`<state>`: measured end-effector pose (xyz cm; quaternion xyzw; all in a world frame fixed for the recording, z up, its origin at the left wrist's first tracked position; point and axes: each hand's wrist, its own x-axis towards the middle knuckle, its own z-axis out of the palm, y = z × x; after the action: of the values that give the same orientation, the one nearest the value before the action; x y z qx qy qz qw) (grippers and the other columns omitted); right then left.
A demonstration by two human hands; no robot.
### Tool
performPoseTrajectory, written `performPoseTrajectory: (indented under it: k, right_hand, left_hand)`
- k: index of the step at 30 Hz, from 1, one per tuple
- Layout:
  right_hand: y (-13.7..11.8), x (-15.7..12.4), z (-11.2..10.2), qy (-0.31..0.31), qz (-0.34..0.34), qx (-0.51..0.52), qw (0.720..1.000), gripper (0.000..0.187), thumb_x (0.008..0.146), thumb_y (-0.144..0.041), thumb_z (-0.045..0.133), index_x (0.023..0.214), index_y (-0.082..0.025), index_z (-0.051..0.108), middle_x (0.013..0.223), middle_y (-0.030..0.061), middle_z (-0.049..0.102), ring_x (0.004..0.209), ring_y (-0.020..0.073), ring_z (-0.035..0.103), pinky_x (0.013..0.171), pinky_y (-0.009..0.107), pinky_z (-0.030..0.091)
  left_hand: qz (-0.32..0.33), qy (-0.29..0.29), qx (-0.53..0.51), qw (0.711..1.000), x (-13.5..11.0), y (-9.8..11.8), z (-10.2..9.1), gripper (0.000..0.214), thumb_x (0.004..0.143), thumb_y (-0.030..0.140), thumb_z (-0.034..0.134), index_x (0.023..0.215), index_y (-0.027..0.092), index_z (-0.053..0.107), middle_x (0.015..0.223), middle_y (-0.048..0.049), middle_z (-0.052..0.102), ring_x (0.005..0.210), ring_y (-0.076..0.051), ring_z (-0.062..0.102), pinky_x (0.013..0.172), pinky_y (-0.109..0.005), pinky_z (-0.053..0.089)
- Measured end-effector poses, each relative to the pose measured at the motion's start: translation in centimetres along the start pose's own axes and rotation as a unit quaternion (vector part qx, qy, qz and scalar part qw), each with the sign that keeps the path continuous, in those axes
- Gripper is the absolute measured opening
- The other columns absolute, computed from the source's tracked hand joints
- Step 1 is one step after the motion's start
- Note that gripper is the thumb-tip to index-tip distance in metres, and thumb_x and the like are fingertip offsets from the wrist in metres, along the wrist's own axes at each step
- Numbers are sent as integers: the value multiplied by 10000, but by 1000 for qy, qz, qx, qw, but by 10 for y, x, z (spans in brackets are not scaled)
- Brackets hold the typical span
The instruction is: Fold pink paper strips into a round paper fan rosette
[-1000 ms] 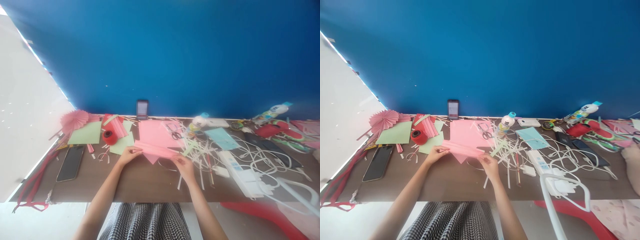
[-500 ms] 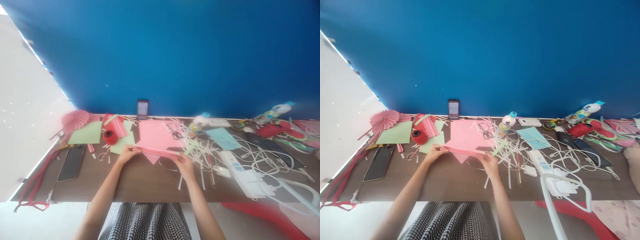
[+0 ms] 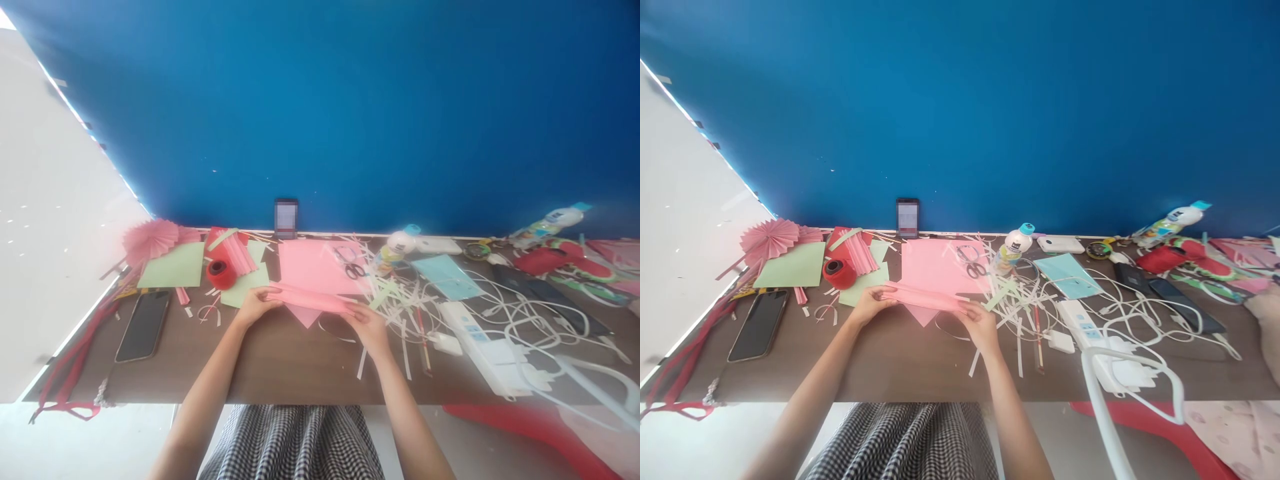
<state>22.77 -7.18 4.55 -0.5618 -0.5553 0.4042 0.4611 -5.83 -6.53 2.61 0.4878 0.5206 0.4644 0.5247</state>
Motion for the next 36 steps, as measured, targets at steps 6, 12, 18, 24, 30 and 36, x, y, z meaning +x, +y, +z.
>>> performPoseTrajectory:
  k: [6, 12, 18, 24, 30, 36]
  right_hand:
    - [-3, -2, -3, -7, -3, -28, 1000, 268, 606, -368, 699, 792, -174, 697, 866, 76, 664, 830, 222, 631, 779, 352, 508]
    - [3, 2, -3, -6, 7, -4, 1000, 275, 592, -378, 705, 758, -162, 671, 835, 75, 667, 802, 219, 638, 786, 375, 503]
    - [4, 0, -5, 34, -30, -32, 998, 275, 591, -400, 699, 733, -166, 675, 803, 65, 662, 763, 211, 636, 744, 356, 511]
    - [0, -5, -7, 33, -26, -67, 997, 284, 599, -420, 690, 745, -176, 687, 810, 72, 673, 772, 232, 640, 723, 347, 513]
    - [-2, -4, -7, 52, -12, -50, 997, 360, 569, -433, 705, 811, -167, 684, 894, 93, 683, 819, 248, 638, 788, 392, 502]
    - [-5, -4, -12, 49, -4, -72, 996, 306, 568, -416, 709, 762, -179, 695, 838, 82, 697, 800, 252, 641, 784, 394, 491]
  left_hand:
    - [-26, -11, -8, 1000, -1, 1, 1, 463, 518, 311, 769, 922, 117, 652, 757, -75, 698, 765, -224, 652, 743, -333, 504]
    - [-20, -17, -68, 997, 0, 0, 1, 482, 513, 278, 777, 949, 126, 637, 858, -77, 687, 790, -207, 646, 791, -347, 495]
    - [-21, -76, -138, 987, 1, -4, -1, 451, 588, 316, 730, 987, 133, 624, 986, -91, 648, 796, -201, 634, 785, -387, 501]
    - [-16, -49, -57, 997, 0, -4, 0, 409, 581, 335, 726, 928, 135, 646, 920, -80, 668, 791, -176, 619, 766, -309, 489]
    - [-23, -34, -66, 997, -1, -1, 1, 403, 653, 400, 655, 948, 125, 645, 951, -95, 663, 764, -169, 618, 680, -273, 487]
    - [-24, -35, -27, 999, -2, 0, 4, 423, 607, 380, 701, 945, 130, 659, 863, -83, 690, 769, -185, 628, 722, -290, 490]
